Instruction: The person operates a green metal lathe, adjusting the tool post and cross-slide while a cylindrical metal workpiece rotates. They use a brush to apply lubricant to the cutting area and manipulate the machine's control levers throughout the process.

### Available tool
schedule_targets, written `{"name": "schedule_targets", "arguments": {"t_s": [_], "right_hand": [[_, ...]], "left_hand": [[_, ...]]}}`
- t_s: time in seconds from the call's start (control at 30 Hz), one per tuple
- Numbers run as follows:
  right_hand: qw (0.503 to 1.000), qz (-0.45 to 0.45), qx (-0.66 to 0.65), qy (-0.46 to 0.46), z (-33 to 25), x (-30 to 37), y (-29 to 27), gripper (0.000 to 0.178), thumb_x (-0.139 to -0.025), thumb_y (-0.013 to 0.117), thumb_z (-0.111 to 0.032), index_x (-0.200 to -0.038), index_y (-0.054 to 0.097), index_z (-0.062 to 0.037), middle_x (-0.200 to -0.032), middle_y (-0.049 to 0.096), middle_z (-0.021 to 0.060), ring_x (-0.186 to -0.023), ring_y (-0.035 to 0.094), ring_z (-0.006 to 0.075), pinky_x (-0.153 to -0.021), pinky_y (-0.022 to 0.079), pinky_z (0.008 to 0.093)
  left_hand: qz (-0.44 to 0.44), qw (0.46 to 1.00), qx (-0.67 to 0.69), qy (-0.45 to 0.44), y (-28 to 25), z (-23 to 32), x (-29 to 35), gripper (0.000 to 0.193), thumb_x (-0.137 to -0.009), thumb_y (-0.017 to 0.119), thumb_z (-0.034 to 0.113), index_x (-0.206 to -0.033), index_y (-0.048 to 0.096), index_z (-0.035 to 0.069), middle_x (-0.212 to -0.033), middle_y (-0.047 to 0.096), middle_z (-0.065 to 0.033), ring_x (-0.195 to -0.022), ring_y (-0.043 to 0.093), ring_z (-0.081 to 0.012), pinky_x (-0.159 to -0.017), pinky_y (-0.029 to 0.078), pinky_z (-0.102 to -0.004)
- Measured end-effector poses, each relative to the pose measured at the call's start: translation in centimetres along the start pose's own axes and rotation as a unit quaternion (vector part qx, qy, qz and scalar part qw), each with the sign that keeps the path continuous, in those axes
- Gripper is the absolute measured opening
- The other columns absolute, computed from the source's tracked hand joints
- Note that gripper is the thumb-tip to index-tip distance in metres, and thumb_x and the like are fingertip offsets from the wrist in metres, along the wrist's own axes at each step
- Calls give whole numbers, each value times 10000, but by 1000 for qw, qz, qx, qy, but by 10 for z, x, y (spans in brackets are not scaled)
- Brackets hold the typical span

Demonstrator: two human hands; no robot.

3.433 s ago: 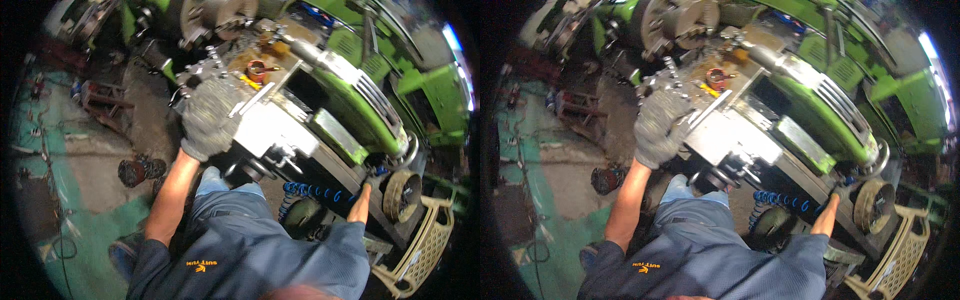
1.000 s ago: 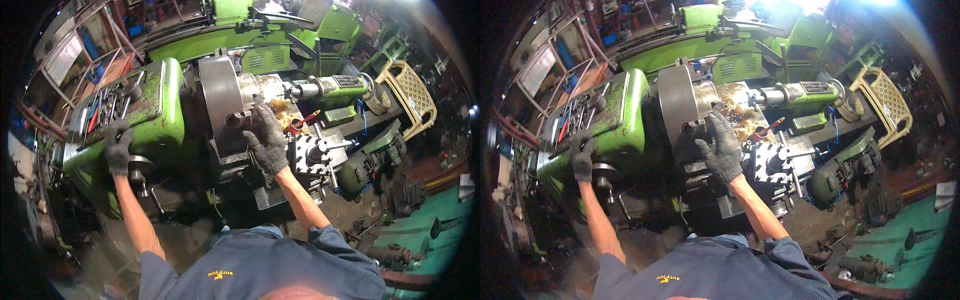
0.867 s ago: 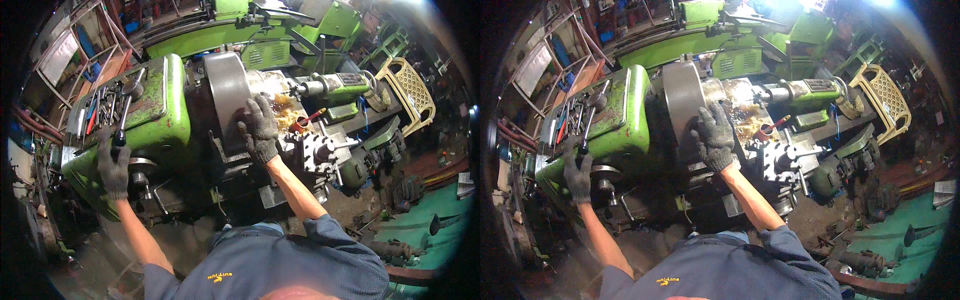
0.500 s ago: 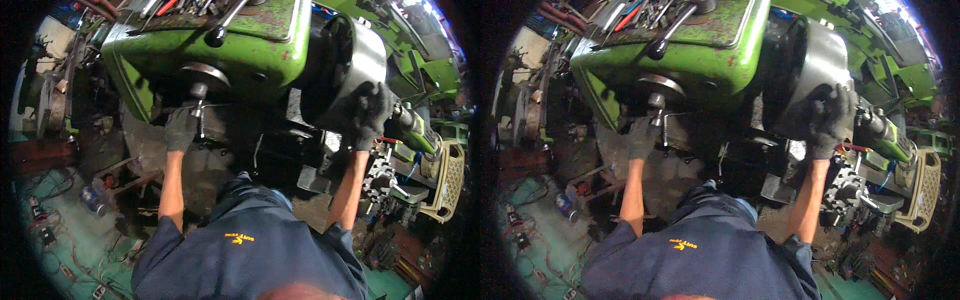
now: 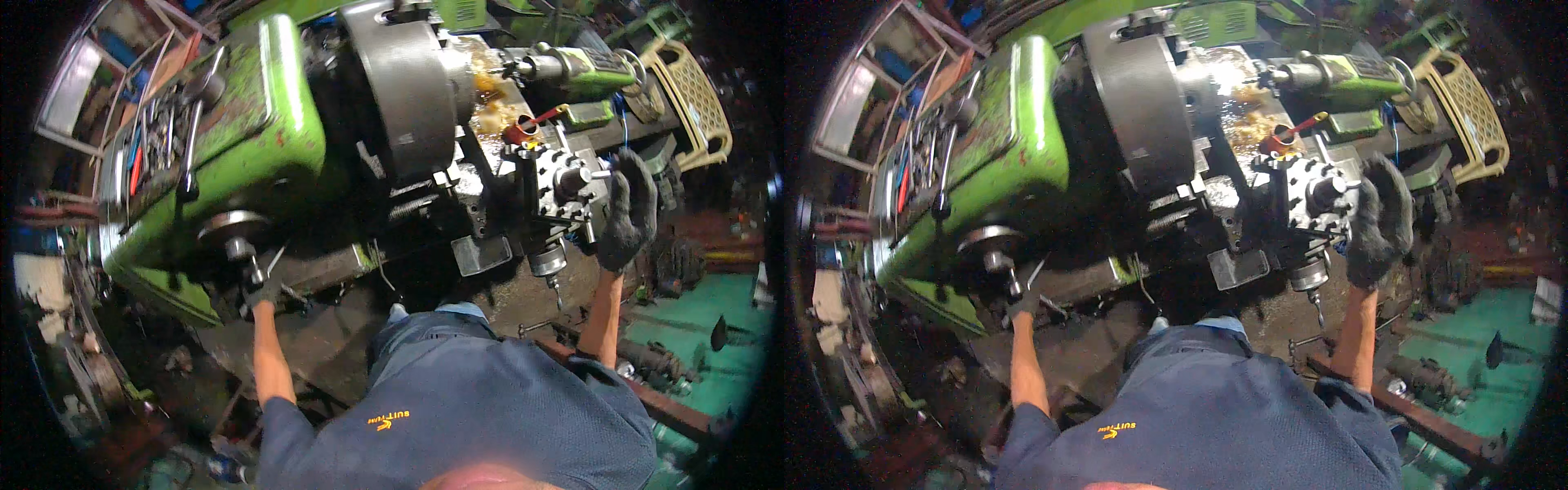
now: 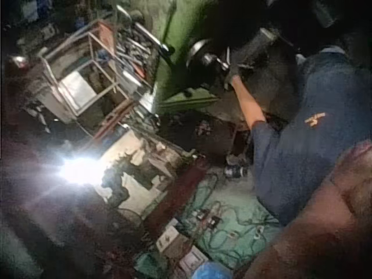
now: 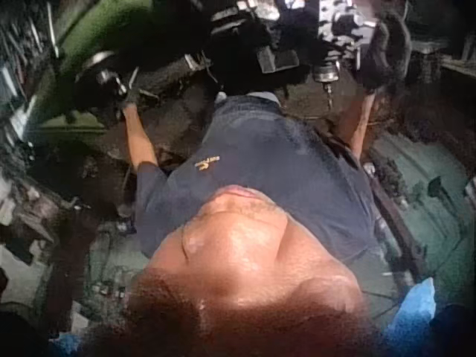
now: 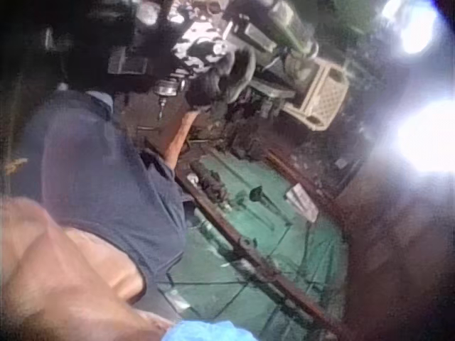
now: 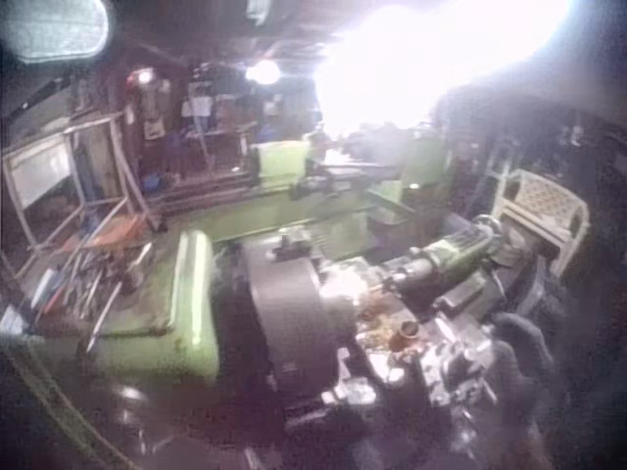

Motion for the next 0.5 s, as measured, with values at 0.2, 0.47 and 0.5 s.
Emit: {"name": "schedule_targets", "arguments": {"t_s": [0.2,0.47,0.5], "right_hand": [[914,-42,298,273,165,70,-122,485,-934,690,-344,-1298,618,-33,-1284,651,177,-1187,621,290,-1010,481,383],[819,-271,353,362,286,95,-82,555,-940,562,-567,-1327,592,-170,-1224,669,212,-1097,645,425,-908,503,519],[810,-310,362,342,285,90,-78,571,-937,561,-579,-1315,595,-152,-1197,674,229,-1090,645,436,-912,500,525]], "left_hand": [[27,994,-88,59,-84,89,159,303,-828,681,394,-967,728,128,-859,709,-191,-865,700,-377,-734,556,-470],[225,827,235,458,-312,340,210,99,-857,672,77,-942,679,27,-848,683,-109,-723,646,-240,-678,509,-363],[170,829,316,429,-337,372,201,112,-919,633,104,-982,672,20,-906,697,-116,-811,670,-248,-738,520,-373]]}}
Point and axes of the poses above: each hand's wrist, its own x-axis away from the middle knuckle, its own y-axis out of the palm, z = x × y, the point moved 5 cm from there along -x, towards the middle knuckle
